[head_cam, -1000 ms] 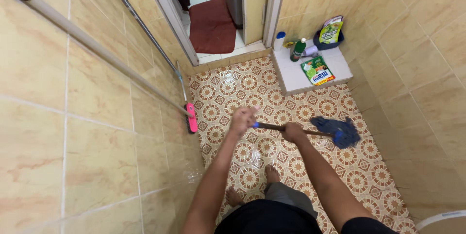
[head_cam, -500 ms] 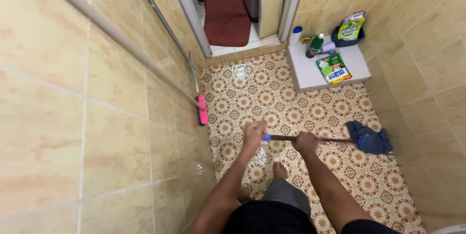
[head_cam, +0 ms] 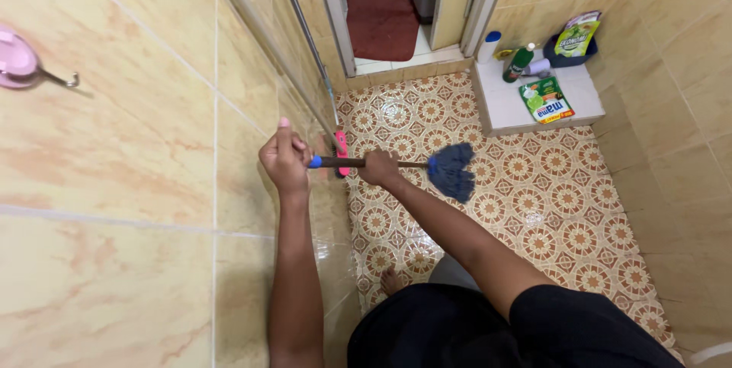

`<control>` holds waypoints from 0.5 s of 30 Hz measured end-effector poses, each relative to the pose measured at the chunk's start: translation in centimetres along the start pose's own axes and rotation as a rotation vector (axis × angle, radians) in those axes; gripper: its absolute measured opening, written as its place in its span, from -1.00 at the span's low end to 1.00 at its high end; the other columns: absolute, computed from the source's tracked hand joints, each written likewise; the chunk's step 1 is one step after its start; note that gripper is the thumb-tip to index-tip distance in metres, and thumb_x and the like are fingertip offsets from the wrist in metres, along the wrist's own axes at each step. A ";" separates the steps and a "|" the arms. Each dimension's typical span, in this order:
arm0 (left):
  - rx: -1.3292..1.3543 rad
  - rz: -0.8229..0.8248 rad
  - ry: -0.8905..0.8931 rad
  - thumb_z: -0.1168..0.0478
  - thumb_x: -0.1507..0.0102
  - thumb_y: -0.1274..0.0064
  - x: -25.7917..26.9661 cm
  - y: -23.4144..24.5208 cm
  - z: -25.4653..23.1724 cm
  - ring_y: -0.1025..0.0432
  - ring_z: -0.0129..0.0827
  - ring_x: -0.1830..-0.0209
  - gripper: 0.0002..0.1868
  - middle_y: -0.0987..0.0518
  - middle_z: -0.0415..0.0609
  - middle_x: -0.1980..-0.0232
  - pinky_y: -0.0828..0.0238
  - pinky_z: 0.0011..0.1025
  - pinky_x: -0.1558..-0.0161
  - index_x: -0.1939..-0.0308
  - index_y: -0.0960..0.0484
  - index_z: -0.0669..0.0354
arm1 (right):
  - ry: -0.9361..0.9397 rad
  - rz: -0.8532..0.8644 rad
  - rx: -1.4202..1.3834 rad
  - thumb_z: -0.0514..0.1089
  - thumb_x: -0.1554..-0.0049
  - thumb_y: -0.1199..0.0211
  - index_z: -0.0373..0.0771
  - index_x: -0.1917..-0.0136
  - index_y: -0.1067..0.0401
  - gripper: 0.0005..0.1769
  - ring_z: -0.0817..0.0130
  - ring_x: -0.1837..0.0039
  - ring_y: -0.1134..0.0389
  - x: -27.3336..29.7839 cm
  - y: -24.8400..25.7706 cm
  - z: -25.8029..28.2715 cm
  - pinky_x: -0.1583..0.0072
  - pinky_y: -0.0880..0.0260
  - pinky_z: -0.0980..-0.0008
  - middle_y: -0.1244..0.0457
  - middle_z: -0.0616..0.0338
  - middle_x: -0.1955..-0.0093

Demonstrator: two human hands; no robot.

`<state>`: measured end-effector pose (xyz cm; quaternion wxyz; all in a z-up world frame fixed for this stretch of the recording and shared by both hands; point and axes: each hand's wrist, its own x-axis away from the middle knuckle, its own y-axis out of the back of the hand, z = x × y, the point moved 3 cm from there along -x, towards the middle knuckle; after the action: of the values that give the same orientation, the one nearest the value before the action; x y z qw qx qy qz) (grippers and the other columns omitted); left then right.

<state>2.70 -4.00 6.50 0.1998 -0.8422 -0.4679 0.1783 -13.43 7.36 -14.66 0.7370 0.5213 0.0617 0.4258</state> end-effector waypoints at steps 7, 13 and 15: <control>0.007 -0.078 -0.148 0.15 -0.49 0.09 1.7 0.8 1.1 -0.09 -0.54 0.73 -0.46 -0.28 -0.12 0.63 0.05 -0.48 0.62 0.60 -0.29 0.22 | 0.046 -0.053 -0.032 0.01 -0.02 -0.33 -0.05 -0.15 -0.50 -0.59 -0.15 -0.29 -0.31 -1.0 0.1 1.5 -0.41 -0.02 -0.41 -0.31 -0.09 -0.15; -0.082 -0.214 -0.119 0.22 -0.49 0.08 1.7 -0.5 0.9 -0.10 -0.57 0.68 -0.47 -0.27 -0.16 0.62 -0.02 -0.48 0.57 0.62 -0.29 0.23 | 0.169 -0.023 0.038 -0.01 0.00 -0.36 -0.11 -0.16 -0.48 -0.56 -0.16 -0.35 -0.26 -2.5 0.7 1.2 -0.42 0.09 -0.51 -0.28 -0.07 -0.22; -0.080 -0.254 -0.158 0.25 -0.48 0.06 2.0 -1.6 1.0 -0.04 -0.60 0.69 -0.46 -0.24 -0.20 0.64 0.00 -0.49 0.57 0.63 -0.25 0.19 | 0.205 -0.030 0.056 0.01 0.02 -0.38 -0.12 -0.18 -0.45 -0.50 -0.19 -0.36 -0.22 -3.1 1.8 0.9 -0.40 0.14 -0.54 -0.25 -0.09 -0.23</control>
<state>2.04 -1.35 6.22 0.1496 -0.7669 -0.5917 0.1982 -15.86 4.73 -13.88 0.7185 0.4944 0.1563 0.4637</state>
